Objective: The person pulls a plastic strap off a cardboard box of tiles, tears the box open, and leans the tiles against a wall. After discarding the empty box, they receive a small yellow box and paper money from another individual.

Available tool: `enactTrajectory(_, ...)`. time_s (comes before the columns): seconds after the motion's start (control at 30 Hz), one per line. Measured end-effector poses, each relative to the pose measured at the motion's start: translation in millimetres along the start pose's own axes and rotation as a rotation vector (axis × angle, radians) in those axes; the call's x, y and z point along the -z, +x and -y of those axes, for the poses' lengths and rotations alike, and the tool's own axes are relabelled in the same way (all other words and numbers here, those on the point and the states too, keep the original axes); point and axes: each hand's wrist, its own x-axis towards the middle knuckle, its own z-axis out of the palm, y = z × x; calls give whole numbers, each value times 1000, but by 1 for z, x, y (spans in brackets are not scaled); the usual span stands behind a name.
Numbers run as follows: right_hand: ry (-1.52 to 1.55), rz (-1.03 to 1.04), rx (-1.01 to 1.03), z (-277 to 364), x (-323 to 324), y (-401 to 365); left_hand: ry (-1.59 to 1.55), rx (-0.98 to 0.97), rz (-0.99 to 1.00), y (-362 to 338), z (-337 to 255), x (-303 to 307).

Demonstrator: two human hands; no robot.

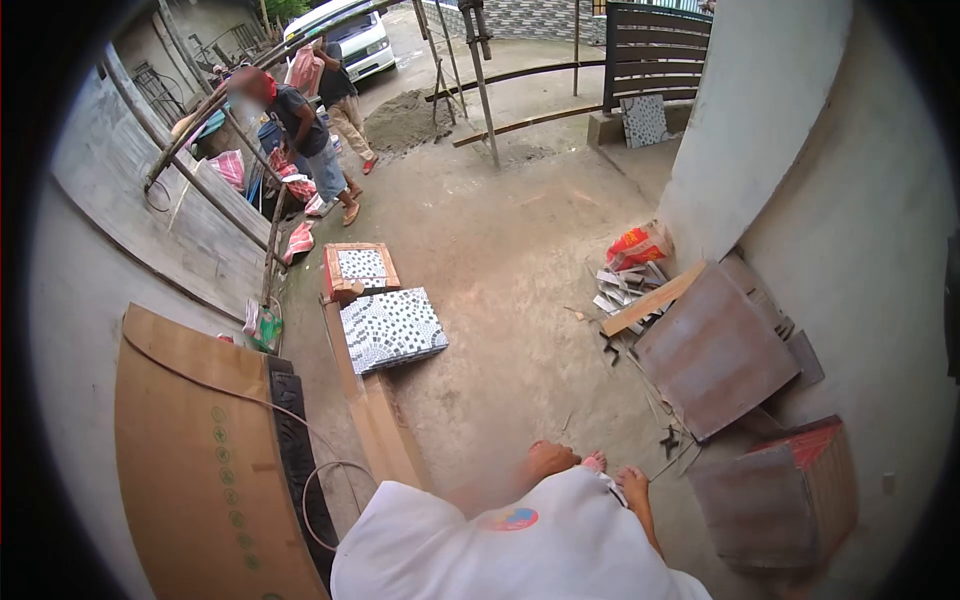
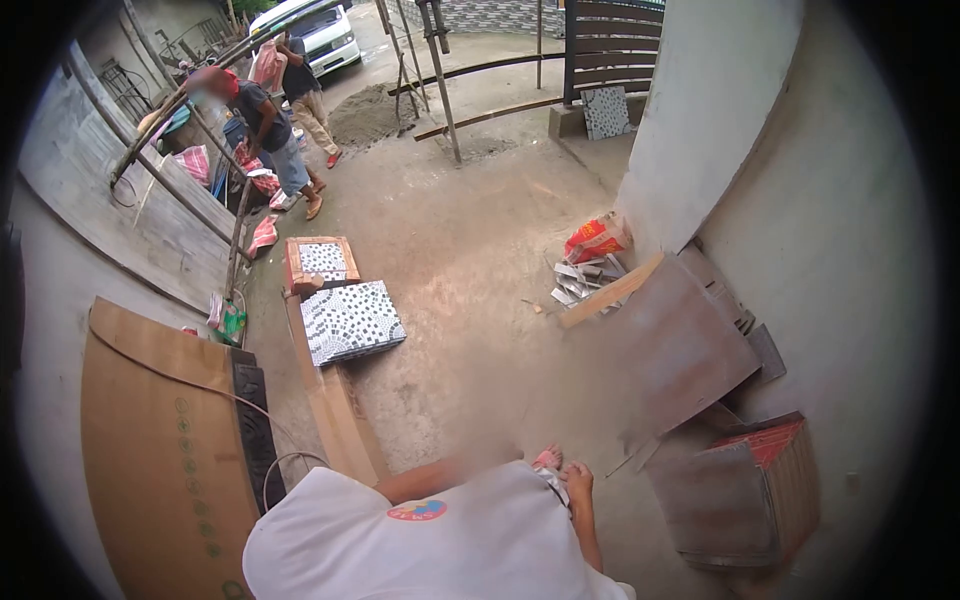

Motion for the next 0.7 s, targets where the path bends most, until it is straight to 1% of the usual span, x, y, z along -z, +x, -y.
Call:
enactTrajectory(0.03,152,-75,-25,1,3,0,-233,51,-136,-12,2,3)
enactTrajectory(0.13,25,-70,-62,5,17,-12,-367,-90,-213,-10,28,-29)
enactTrajectory(0.23,-33,-19,-33,-33,36,-5,-128,12,-112,-32,4,-8)
enactTrajectory(0.33,-86,-11,45,-81,56,-2,-262,58,11,-42,-10,5)
enactTrajectory(0.43,-161,-48,7,-88,60,-4,-190,72,-102,-48,-33,37)
enactTrajectory(0.47,-218,-21,-37,-86,59,-5,-378,103,-118,-45,-31,34)
enactTrajectory(0.53,-324,19,-116,-61,52,-8,-744,147,-151,-28,-13,21)
enactTrajectory(0.57,-231,64,-125,-49,49,-9,-742,186,-181,-19,-1,4)
enactTrajectory(0.63,-57,152,-142,5,29,-31,-750,261,-244,0,21,-44)
enactTrajectory(0.7,-71,266,-22,50,8,-39,-891,367,-215,23,35,-65)
